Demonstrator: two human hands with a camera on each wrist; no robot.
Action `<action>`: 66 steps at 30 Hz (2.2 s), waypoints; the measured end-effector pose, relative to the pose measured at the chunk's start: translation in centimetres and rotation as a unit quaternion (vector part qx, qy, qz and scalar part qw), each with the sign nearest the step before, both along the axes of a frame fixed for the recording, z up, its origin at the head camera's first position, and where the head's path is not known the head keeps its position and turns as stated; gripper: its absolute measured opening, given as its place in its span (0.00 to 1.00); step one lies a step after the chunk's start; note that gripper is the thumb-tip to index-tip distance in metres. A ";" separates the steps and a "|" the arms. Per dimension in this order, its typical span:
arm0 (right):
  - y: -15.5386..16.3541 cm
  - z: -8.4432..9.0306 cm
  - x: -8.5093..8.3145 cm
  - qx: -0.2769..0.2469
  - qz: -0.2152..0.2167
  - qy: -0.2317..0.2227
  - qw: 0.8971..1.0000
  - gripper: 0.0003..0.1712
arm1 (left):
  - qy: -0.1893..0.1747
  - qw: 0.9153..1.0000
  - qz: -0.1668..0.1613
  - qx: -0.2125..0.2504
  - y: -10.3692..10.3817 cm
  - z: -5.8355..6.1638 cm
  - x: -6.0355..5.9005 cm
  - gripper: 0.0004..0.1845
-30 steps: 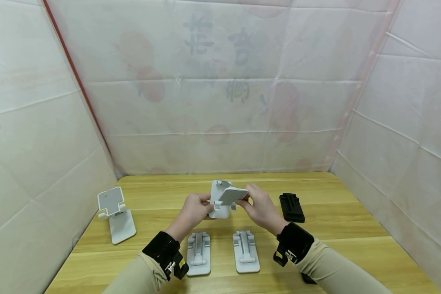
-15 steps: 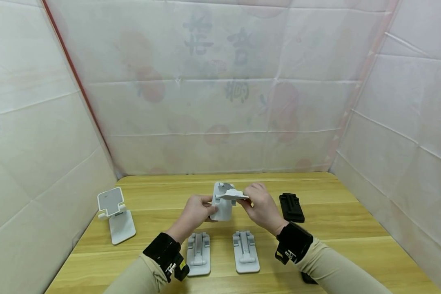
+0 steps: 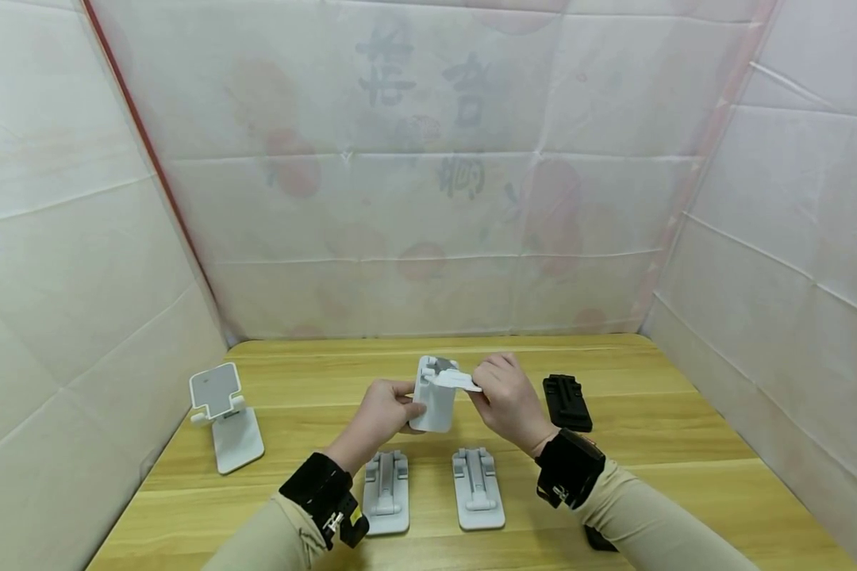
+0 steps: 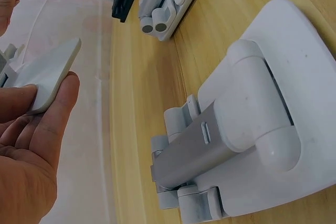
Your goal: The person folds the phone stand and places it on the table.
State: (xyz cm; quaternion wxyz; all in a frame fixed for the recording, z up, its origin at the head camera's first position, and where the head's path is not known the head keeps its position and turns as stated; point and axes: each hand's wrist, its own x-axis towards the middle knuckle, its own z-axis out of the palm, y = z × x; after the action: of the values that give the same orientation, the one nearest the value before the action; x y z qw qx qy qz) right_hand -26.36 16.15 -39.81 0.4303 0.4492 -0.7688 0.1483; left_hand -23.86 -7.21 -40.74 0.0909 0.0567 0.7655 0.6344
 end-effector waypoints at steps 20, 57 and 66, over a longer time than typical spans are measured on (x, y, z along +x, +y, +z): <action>0.2 0.2 0.0 0.027 -0.018 0.052 0.998 0.14 | -0.010 1.000 -0.007 0.005 0.2 -0.1 0.2 0.24; 0.4 1.6 0.5 0.032 0.001 0.043 0.999 0.09 | -0.009 0.999 0.050 0.018 -1.3 -1.0 -0.2 0.22; 0.1 1.8 0.7 0.038 0.017 0.052 0.998 0.09 | -0.010 0.998 0.050 0.023 -1.2 -0.8 -0.1 0.23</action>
State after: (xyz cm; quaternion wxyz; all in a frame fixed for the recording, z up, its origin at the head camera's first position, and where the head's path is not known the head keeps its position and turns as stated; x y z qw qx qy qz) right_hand -25.66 16.22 -38.03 0.4498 0.4855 -0.7426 0.1026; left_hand -23.97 -8.43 -41.50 0.0654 0.0138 0.7519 0.6559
